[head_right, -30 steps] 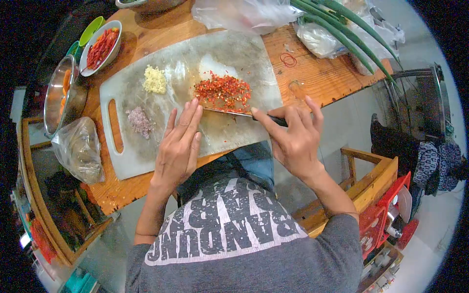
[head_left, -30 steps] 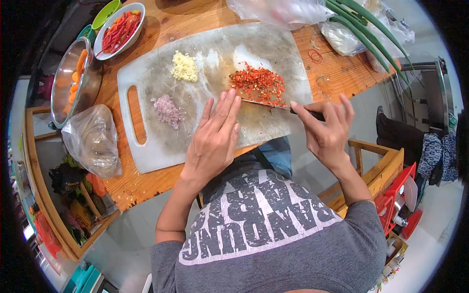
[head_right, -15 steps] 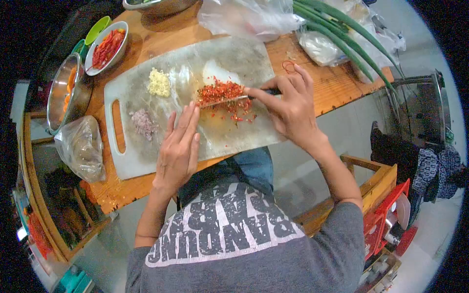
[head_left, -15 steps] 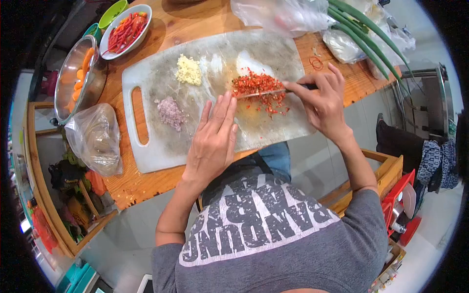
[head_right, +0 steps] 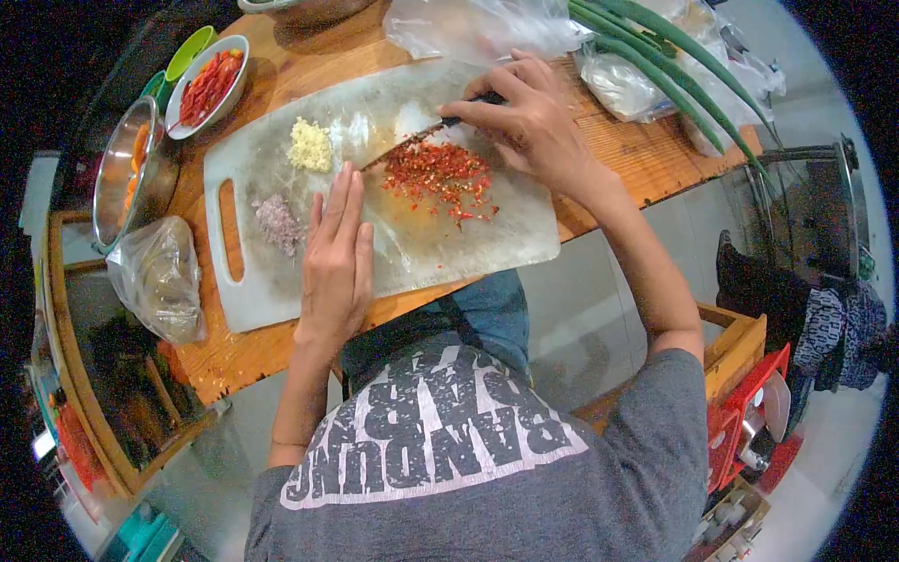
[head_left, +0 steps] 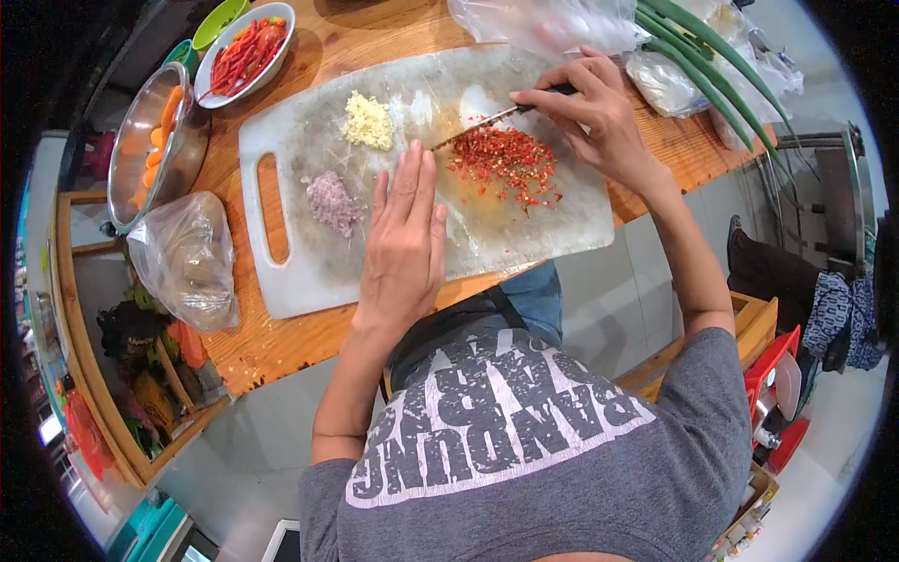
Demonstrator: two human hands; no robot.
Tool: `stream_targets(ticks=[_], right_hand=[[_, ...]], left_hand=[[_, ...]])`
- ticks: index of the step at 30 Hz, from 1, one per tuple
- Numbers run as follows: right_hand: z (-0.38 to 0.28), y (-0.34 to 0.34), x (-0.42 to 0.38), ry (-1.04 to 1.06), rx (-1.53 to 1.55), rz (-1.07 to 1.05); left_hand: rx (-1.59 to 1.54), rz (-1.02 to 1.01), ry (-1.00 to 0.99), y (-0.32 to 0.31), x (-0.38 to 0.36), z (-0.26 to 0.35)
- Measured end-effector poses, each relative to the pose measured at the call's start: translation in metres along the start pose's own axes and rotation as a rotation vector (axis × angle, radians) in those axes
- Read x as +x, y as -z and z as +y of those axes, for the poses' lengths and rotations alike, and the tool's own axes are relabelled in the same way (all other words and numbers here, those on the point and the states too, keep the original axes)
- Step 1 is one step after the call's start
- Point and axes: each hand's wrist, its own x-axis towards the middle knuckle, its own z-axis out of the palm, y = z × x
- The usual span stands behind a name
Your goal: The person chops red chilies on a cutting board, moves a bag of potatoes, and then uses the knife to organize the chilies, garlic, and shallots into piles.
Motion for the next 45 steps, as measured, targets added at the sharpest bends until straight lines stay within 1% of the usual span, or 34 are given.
stream_targets(ticks=[1,4,7,10,11,14,15,18,19,22,25,28,31,34,35,38,39,40,42,43,45], right_hand=[[0.006,-0.006,-0.001,0.023,0.015,0.001],[0.01,-0.013,-0.003,-0.025,0.069,-0.041],[0.007,-0.009,-0.018,-0.037,0.086,-0.036],[-0.004,0.009,-0.035,-0.057,0.002,-0.037],[-0.012,0.016,-0.035,-0.028,-0.066,0.033],[-0.046,0.036,-0.043,-0.093,-0.241,0.055],[-0.056,0.038,-0.047,-0.139,-0.225,0.003],[-0.062,0.013,-0.07,-0.345,-0.08,0.015],[-0.064,0.02,-0.065,-0.316,-0.069,0.016],[-0.077,0.033,-0.05,-0.216,-0.198,0.025],[-0.07,0.02,-0.056,-0.342,-0.065,-0.003],[-0.081,0.024,-0.051,-0.33,-0.081,0.008],[-0.083,0.029,-0.049,-0.245,-0.182,0.057],[-0.084,0.02,-0.056,-0.34,-0.118,-0.021],[-0.085,0.021,-0.056,-0.34,-0.141,-0.015],[-0.093,0.023,-0.057,-0.324,-0.187,-0.003],[-0.085,0.016,-0.062,-0.387,-0.142,-0.031],[-0.084,0.016,-0.061,-0.381,-0.122,-0.025],[-0.088,0.017,-0.061,-0.376,-0.072,-0.017],[-0.086,0.018,-0.061,-0.392,-0.067,-0.019],[-0.082,0.015,-0.063,-0.421,-0.043,-0.022]], left_hand=[[0.009,-0.004,0.002,0.0,-0.001,0.0],[0.022,-0.02,-0.01,0.0,-0.001,0.002],[-0.01,-0.052,-0.041,0.004,-0.001,0.003],[-0.077,-0.1,-0.069,0.008,-0.004,0.006],[-0.082,-0.108,-0.077,0.009,-0.003,0.01],[-0.094,-0.156,-0.087,0.01,-0.001,0.013],[-0.097,-0.174,-0.086,0.011,-0.001,0.014],[-0.074,-0.165,-0.102,0.008,-0.002,0.013],[-0.063,-0.16,-0.107,0.007,0.0,0.012],[-0.028,-0.153,-0.109,0.007,0.002,0.009],[-0.02,-0.121,-0.113,0.006,0.005,0.007],[-0.02,-0.116,-0.115,0.003,0.003,0.001],[-0.023,-0.102,-0.125,0.001,0.004,0.001],[-0.056,-0.135,-0.111,0.003,-0.003,0.002],[-0.067,-0.142,-0.109,0.003,-0.004,0.002],[-0.054,-0.09,-0.121,0.009,0.004,0.002],[-0.046,-0.074,-0.131,0.012,0.006,0.003],[-0.037,-0.046,-0.165,0.017,0.006,0.009],[-0.167,-0.017,-0.251,0.023,-0.001,0.031],[-0.272,-0.047,-0.311,0.019,-0.003,0.042],[-0.548,-0.129,-0.326,-0.004,-0.007,0.043]])
